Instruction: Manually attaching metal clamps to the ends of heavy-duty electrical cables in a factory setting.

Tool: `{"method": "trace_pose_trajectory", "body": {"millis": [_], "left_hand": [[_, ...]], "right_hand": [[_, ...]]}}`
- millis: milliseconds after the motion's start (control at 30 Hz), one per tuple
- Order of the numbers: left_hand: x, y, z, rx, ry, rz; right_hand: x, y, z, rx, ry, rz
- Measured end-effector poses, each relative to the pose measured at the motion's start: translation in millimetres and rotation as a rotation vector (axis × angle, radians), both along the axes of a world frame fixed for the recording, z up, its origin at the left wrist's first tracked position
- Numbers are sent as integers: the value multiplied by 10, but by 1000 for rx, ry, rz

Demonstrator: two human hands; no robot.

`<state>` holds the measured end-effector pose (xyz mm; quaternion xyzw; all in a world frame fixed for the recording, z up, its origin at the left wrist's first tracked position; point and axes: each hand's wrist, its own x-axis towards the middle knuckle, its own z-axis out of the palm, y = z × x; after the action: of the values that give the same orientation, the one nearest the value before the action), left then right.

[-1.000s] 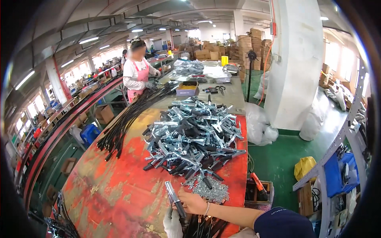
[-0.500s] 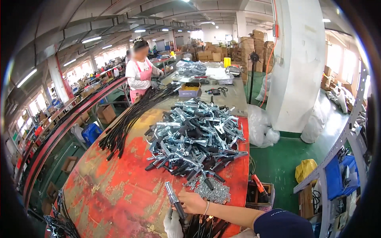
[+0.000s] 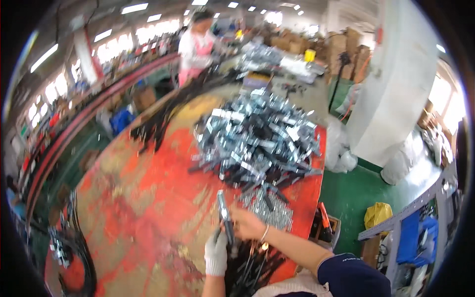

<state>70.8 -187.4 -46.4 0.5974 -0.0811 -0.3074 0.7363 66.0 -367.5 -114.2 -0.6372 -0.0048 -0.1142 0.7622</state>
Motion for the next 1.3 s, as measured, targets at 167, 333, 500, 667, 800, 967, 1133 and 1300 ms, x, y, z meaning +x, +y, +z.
{"method": "trace_pose_trajectory", "body": {"millis": [167, 333, 500, 667, 800, 967, 1133, 1300], "left_hand": [[61, -46, -106, 137, 38, -12], [35, -9, 37, 109, 130, -30], [43, 8, -6, 98, 230, -71], [40, -44, -39, 191, 168, -69], [33, -61, -44, 201, 152, -59], [54, -29, 39, 141, 193, -78], [45, -21, -12, 129, 191, -70], [54, 48, -86, 85, 223, 7]], "right_hand": [[-148, 86, 460, -639, -127, -173], [-174, 166, 463, -903, -247, -292], [-181, 195, 429, -930, -254, -295], [-206, 186, 424, -699, -130, -258], [-209, 160, 466, -874, -232, -301], [-218, 168, 423, -685, -120, -245], [-261, 74, 378, -550, -1, -179], [-350, -259, 412, -939, -32, -258]]}}
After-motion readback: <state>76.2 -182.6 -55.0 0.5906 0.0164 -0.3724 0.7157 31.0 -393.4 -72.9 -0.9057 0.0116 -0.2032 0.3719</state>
